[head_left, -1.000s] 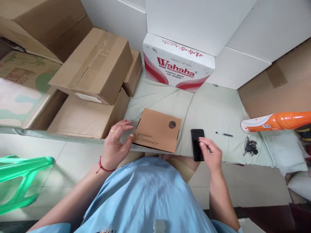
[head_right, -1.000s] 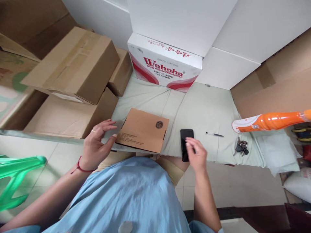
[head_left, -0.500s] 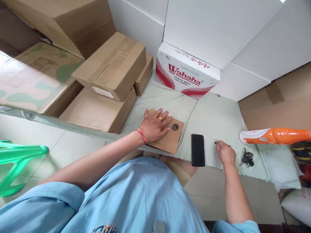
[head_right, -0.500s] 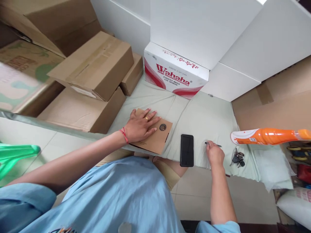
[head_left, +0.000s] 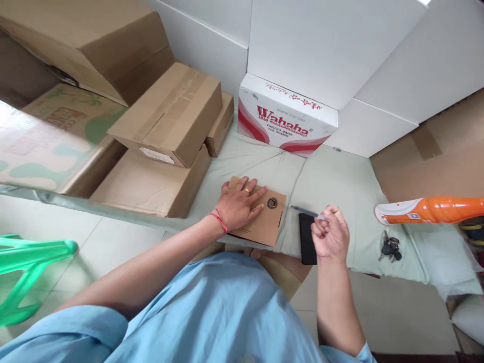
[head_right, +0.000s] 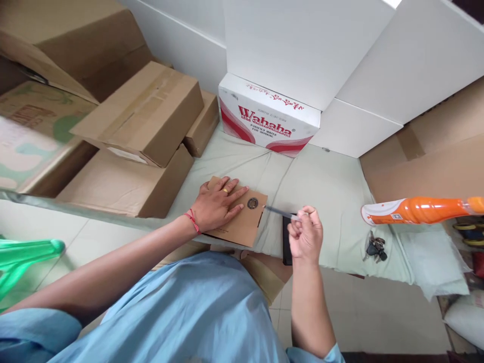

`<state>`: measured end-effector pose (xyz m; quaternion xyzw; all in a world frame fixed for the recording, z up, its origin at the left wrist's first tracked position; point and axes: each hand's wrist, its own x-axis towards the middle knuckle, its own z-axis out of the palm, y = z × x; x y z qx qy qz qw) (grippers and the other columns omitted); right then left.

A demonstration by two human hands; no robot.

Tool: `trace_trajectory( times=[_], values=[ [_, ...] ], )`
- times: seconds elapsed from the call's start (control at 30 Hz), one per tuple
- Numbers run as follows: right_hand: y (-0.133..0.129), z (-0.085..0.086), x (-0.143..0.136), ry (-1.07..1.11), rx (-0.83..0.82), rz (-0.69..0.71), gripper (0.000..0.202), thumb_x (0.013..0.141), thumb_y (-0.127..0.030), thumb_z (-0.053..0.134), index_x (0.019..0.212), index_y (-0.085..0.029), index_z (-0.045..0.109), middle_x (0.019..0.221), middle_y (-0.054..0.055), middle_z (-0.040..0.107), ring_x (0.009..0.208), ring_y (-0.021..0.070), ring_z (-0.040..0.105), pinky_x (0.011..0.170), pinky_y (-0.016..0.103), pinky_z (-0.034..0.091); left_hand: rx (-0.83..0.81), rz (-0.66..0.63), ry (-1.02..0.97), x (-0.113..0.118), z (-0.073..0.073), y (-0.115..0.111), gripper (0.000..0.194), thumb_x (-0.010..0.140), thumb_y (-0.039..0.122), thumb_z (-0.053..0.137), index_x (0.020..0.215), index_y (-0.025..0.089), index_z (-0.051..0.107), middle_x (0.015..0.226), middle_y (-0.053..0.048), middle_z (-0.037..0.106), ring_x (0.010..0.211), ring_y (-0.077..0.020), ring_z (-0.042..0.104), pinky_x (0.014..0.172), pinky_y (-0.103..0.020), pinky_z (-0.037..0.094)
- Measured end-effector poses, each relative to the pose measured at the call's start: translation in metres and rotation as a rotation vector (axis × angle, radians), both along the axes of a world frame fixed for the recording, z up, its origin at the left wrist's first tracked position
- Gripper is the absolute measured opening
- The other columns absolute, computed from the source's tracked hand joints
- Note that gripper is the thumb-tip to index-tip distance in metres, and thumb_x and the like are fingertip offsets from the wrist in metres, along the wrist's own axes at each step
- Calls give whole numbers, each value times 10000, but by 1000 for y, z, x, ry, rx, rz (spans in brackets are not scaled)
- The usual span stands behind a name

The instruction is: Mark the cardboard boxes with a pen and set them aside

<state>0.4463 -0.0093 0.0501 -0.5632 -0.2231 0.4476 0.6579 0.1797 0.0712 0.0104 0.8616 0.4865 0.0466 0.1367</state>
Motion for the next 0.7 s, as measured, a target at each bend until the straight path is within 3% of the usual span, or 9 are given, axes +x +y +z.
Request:
trace_trajectory(
  times=[0.1, 0.23, 0.4, 0.53, 0.63, 0.7],
  values=[
    [9, -3, -26, 229, 73, 30, 349, 727, -342, 968, 900, -207, 697, 567, -128, 394, 465, 33, 281, 389, 114, 273, -10, -3, -12, 0, 2, 0, 604, 1104, 533, 423, 1666, 328, 507, 1741, -146, 475, 1600, -436, 395, 1153, -780, 385],
    [9, -10, -21, 414, 116, 77, 395, 678, -290, 1020, 870, -195, 687, 597, -120, 443, 477, 24, 300, 387, 81, 336, -21, -6, 1, -1, 4, -1, 626, 1114, 537, 400, 1691, 303, 464, 1759, -143, 449, 1616, -419, 379, 1164, -777, 385],
    [-9, -19, -8, 551, 89, 137, 428, 747, -172, 908, 702, -234, 487, 541, -154, 209, 458, 57, 98, 328, 113, 254, -37, -9, 26, -1, 5, -1, 629, 1117, 547, 398, 1702, 322, 444, 1774, -136, 426, 1630, -423, 357, 1165, -784, 387],
    [-18, -25, -16, 566, 36, 194, 204, 767, -197, 806, 846, -235, 622, 543, -158, 162, 471, 80, 68, 333, 126, 262, -82, -10, 35, -1, 11, 0, 664, 1100, 583, 440, 1709, 321, 433, 1783, -125, 413, 1632, -436, 347, 1134, -777, 445],
    [-17, -25, -24, 494, 10, 172, 228, 788, -247, 800, 992, -209, 707, 551, -145, 265, 477, 79, 130, 352, 116, 282, -142, 1, 19, -5, 14, -1, 721, 1068, 625, 500, 1713, 312, 427, 1786, -140, 401, 1622, -458, 353, 1048, -715, 548],
    [-14, -23, -28, 432, 19, 133, 253, 765, -268, 859, 955, -205, 704, 578, -126, 332, 495, 73, 190, 367, 105, 289, -154, 10, 17, -9, 14, -4, 735, 1062, 623, 516, 1714, 299, 425, 1778, -167, 406, 1615, -464, 365, 1029, -699, 564]
  ],
)
